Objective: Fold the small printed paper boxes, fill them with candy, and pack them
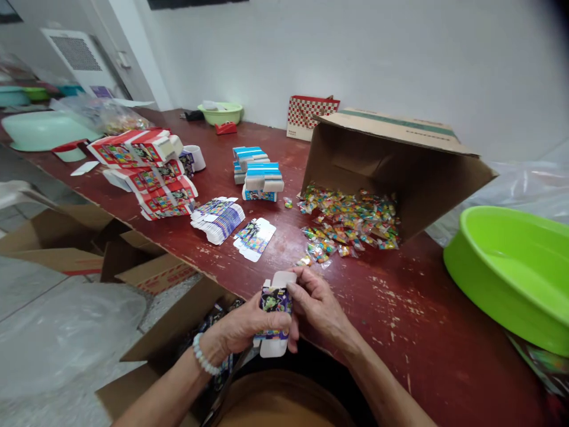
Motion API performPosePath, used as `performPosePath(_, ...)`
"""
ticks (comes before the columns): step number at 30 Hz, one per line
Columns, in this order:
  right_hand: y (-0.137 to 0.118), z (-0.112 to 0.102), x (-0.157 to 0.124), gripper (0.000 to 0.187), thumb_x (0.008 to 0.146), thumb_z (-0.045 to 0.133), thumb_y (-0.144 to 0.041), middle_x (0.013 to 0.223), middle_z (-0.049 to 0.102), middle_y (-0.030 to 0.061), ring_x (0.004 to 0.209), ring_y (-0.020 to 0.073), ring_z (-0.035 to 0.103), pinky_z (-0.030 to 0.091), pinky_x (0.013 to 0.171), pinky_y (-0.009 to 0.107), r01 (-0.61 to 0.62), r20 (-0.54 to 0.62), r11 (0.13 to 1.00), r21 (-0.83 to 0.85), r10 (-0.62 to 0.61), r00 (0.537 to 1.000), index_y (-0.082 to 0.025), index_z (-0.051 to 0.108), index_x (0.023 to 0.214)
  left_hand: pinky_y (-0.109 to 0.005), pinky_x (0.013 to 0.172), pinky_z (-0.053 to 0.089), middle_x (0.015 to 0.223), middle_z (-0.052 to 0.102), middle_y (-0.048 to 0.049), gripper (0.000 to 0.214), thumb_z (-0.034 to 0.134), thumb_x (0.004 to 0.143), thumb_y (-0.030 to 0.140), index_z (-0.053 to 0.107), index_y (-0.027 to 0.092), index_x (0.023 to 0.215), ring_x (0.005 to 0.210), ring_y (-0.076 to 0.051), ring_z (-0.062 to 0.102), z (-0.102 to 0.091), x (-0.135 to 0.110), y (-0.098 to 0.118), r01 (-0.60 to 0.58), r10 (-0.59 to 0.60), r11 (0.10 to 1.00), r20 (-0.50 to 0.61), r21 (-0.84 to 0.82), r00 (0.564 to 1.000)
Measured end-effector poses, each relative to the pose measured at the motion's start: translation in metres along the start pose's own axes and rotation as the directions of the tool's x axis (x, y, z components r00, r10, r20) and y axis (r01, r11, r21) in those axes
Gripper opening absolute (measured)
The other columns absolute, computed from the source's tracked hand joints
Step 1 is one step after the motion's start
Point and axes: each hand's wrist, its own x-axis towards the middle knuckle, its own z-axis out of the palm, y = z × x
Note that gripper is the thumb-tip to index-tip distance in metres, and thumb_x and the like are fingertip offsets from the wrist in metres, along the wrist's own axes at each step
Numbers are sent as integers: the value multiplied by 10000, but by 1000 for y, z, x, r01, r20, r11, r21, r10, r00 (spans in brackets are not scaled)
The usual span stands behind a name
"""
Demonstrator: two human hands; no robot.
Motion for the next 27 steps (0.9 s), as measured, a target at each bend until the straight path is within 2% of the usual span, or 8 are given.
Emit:
performPosePath(3, -5, 4, -2, 427, 905, 606, -404, 1096, 633, 33, 498, 82, 586, 446, 380, 200, -45, 56, 995, 92, 40, 998, -313, 483, 1303, -245, 544, 462, 614, 653, -39, 418, 820, 614, 507, 680, 130, 727, 548, -137, 572, 3, 6, -10, -31, 29, 999, -155, -12, 987)
performPosePath(5, -6, 6, -2, 505, 873, 650, -380, 1176, 605, 49, 587, 102, 622, 486, 420, 212, -32, 21, 993, 112, 29, 999, -326, 456, 1336, -226, 532, 455, 585, 651, -35, 418, 835, 594, 494, 681, 125, 714, 541, -128, 568, 3, 9, -13, -66, 72, 997, -195, 36, 978)
performPosePath(10, -5, 7, -1, 520, 789, 745, -343, 1155, 626, 61, 836, 149, 653, 557, 649, 257, 5, -110, 994, 112, 8, 994, -272, 525, 1255, -236, 465, 467, 508, 622, -18, 418, 843, 583, 482, 645, 122, 654, 433, -120, 553, 4, 11, -11, -88, 113, 991, -283, 99, 953)
performPosePath(14, -3, 6, -1, 385, 811, 700, -434, 935, 664, 30, 629, 126, 605, 525, 563, 263, -30, -50, 992, 121, 36, 998, -230, 603, 1123, -252, 418, 489, 545, 629, 3, 385, 832, 633, 443, 642, 133, 759, 420, -126, 551, 5, 15, -10, -67, 110, 990, -383, 123, 917)
performPosePath(17, -5, 3, -1, 265, 835, 639, -444, 796, 640, 16, 580, 122, 564, 480, 534, 251, 24, -154, 995, -98, -39, 987, -184, 659, 879, -234, 433, 484, 569, 619, 13, 384, 809, 671, 461, 624, 137, 761, 451, -114, 549, 6, 21, -11, -62, 97, 993, -377, 105, 921)
performPosePath(20, -9, -2, 2, 232, 837, 615, -382, 768, 654, 24, 678, 147, 583, 470, 635, 257, 65, -297, 929, -364, -182, 937, -164, 684, 801, -232, 593, 526, 721, 686, -21, 348, 781, 727, 428, 642, 128, 836, 637, -141, 636, 8, 22, -11, -114, 174, 976, -356, 183, 918)
performPosePath(24, -6, -5, 4, 249, 872, 580, -402, 792, 684, 28, 691, 157, 594, 472, 652, 263, 43, -312, 947, -319, -147, 939, -170, 669, 887, -304, 765, 567, 956, 723, -30, 568, 756, 772, 327, 482, 217, 1257, 862, -192, 692, 15, 14, -11, -239, 330, 941, -490, 240, 807)
performPosePath(27, 4, -1, 3, 296, 867, 619, -388, 869, 684, 26, 738, 157, 606, 483, 685, 265, 76, -347, 981, -180, -135, 928, -199, 599, 1094, -316, 787, 572, 1038, 723, -49, 646, 751, 770, 299, 435, 253, 1331, 879, -203, 701, 20, 9, -15, -260, 385, 920, -555, 294, 737)
